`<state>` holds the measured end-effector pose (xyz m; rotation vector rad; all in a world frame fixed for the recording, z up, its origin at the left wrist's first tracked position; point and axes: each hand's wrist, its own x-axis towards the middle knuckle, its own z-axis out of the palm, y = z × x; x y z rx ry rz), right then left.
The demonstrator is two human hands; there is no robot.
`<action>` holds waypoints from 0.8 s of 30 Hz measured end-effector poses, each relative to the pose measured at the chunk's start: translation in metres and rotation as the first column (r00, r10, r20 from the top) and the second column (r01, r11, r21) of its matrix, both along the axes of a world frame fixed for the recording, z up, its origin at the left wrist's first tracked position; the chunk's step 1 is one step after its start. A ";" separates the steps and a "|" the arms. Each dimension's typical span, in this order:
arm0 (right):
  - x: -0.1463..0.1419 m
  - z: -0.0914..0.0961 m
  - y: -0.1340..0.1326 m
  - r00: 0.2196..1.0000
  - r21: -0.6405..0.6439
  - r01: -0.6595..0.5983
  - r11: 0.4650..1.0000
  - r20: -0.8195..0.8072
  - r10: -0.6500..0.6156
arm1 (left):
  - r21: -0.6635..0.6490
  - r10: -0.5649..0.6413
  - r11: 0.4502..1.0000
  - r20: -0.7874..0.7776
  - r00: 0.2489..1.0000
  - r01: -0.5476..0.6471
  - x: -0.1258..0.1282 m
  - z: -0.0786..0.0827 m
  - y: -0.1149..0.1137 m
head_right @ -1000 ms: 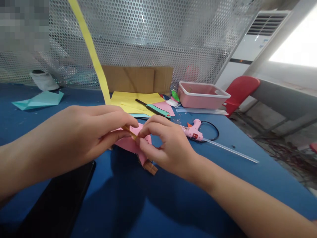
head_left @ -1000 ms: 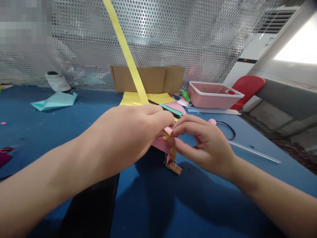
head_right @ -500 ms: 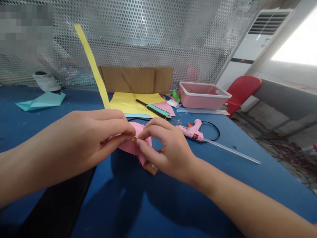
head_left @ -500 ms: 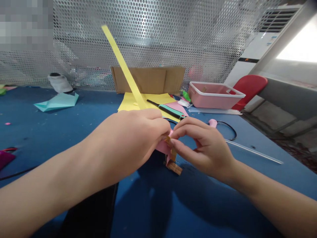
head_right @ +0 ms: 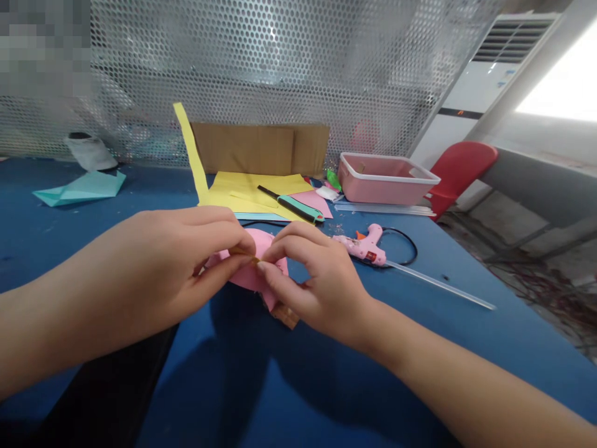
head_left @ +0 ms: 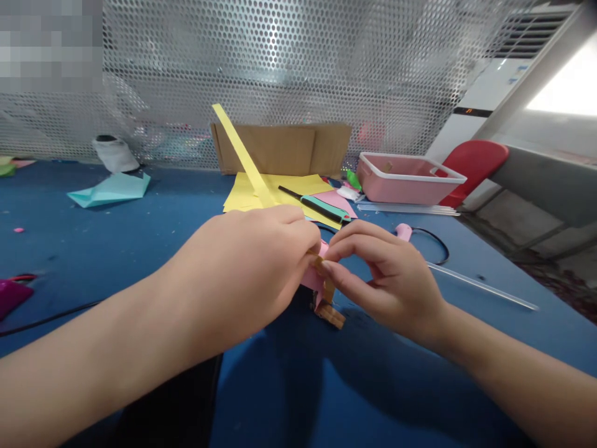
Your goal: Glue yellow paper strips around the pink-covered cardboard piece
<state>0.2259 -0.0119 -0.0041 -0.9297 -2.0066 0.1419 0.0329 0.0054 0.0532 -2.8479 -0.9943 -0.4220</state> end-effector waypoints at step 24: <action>-0.003 -0.003 -0.004 1.000 0.008 0.005 1.000 -0.011 -0.005 | -0.154 -0.001 0.988 0.070 0.998 0.012 0.000 -0.003 0.006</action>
